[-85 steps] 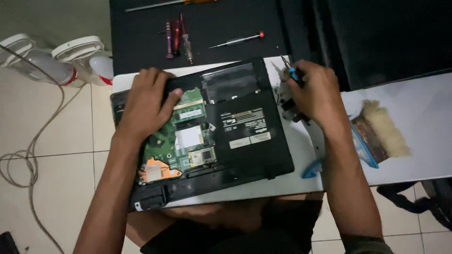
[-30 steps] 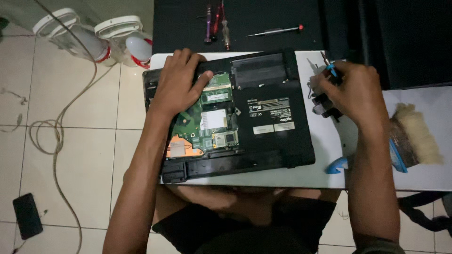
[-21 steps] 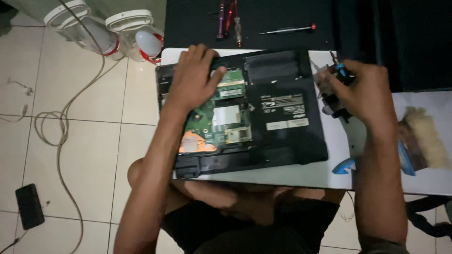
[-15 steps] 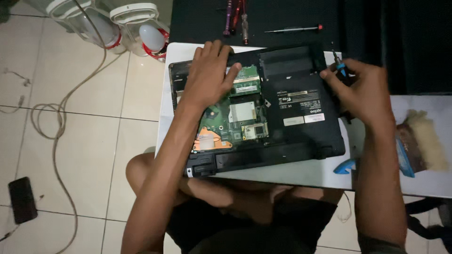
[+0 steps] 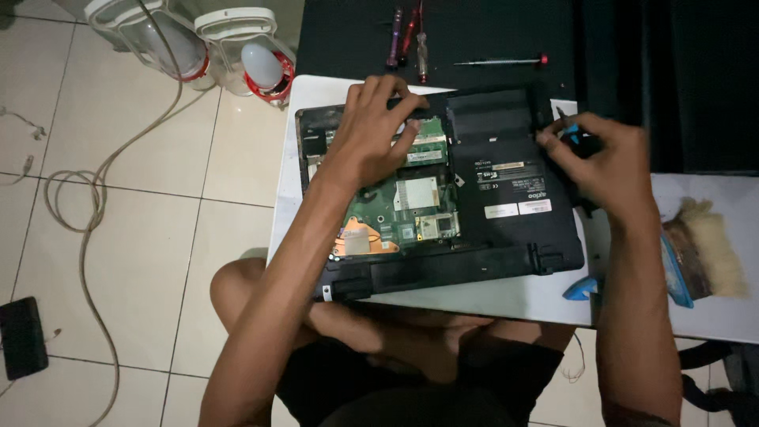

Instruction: The person sits on the floor and uses a screwdriver to remove screws from the back panel of a laptop. They then lift the panel to expose the internal components, including the motherboard and battery, and continue to unscrew parts inside the chassis.

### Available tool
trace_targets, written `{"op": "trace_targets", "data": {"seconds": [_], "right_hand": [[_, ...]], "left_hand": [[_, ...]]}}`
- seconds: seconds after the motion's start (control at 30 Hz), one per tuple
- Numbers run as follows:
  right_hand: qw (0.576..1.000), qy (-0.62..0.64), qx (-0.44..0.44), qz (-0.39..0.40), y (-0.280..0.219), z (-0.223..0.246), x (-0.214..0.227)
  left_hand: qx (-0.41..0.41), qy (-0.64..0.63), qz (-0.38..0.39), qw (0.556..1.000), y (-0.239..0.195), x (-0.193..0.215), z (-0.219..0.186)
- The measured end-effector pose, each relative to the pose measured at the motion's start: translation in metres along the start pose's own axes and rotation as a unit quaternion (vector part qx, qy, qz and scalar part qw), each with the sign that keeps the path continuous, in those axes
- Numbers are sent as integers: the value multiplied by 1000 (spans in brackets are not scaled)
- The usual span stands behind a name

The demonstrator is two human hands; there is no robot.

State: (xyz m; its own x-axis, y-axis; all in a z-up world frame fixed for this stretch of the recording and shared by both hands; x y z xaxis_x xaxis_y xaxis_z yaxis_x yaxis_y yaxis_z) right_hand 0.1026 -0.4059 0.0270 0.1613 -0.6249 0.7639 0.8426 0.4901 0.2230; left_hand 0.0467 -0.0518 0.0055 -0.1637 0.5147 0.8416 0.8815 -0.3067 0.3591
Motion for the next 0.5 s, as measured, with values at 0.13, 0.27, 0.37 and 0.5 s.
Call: {"op": "trace_targets", "data": {"seconds": [0.13, 0.27, 0.37, 0.5], "right_hand": [[999, 18, 15, 30, 0, 7, 1], [999, 6, 29, 37, 0, 17, 1], [999, 23, 31, 20, -4, 10, -1], [998, -32, 26, -49, -9, -4, 5]], "left_hand": [[7, -3, -1, 1000, 0, 3, -3], [10, -8, -1, 1000, 1, 5, -6], [-4, -5, 1, 1000, -1, 0, -9], [-40, -1, -29, 999, 1, 4, -11]]}}
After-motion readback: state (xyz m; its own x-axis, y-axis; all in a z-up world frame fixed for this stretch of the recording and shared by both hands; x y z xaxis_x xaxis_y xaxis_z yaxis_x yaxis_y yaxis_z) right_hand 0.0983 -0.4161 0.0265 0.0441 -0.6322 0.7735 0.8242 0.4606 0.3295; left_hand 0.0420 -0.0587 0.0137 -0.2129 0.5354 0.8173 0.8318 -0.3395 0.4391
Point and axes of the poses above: each hand's wrist, its own y-axis towards the middle knuckle, its own x-axis out of the back of the hand, z = x × y, the point moved 5 cm from there along y, towards the middle knuckle, and after that the axes turned 2 degrees about -x, right-handed, at the moved point
